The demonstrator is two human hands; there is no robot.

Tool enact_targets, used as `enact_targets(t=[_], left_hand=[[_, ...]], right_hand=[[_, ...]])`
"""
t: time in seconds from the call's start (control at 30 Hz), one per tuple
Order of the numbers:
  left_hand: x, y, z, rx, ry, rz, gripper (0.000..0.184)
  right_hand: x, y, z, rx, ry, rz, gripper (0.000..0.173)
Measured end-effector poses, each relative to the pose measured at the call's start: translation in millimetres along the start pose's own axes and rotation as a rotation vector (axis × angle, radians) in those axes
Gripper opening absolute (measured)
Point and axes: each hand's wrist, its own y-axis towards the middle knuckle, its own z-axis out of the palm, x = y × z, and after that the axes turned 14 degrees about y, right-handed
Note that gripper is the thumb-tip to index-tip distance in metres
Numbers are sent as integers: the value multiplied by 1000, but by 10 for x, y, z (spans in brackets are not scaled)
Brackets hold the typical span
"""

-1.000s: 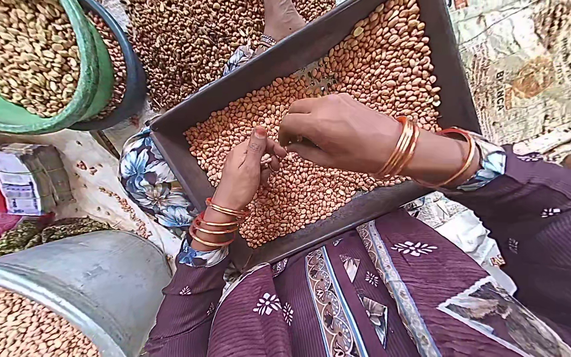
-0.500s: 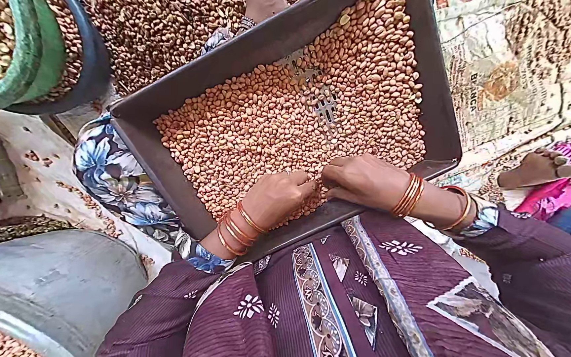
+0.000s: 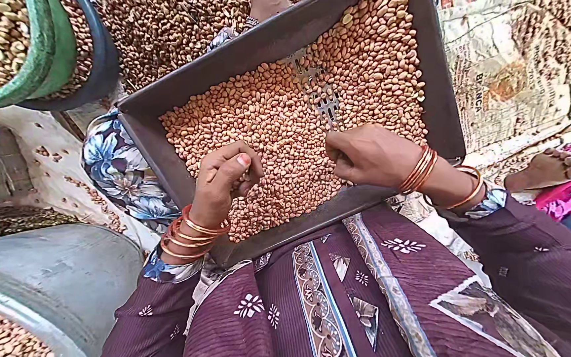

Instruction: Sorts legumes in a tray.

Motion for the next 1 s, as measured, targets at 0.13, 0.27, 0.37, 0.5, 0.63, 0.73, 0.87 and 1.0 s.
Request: enact_targets(t=[0.13, 0.27, 0.37, 0.5, 0.63, 0.73, 0.87, 1.0], left_hand=[[-30, -171, -121, -61, 336, 24, 24], [8, -301, -193, -57, 739, 126, 25], [45, -395, -231, -12, 967, 240, 25], [128, -497, -217, 66, 1129, 280, 24], [133, -547, -132, 85, 1237, 309, 25], [176, -539, -40, 60, 1299, 324, 24], [261, -544, 58, 7, 1339, 343, 22], [299, -537, 71, 0, 1296, 321, 23]], right_hand=[[-61, 204, -92, -116, -19, -101, 19], [-80, 368, 45, -110, -61, -105, 16], [-43, 375, 23, -73, -59, -103, 15], [32, 313, -110, 231, -18, -111, 13], [171, 319, -328, 225, 88, -258, 11], [386, 344, -667, -246, 281, -317, 18], [305, 293, -774, -236, 64, -308, 20], [-41, 217, -459, 93, -155, -147, 9]])
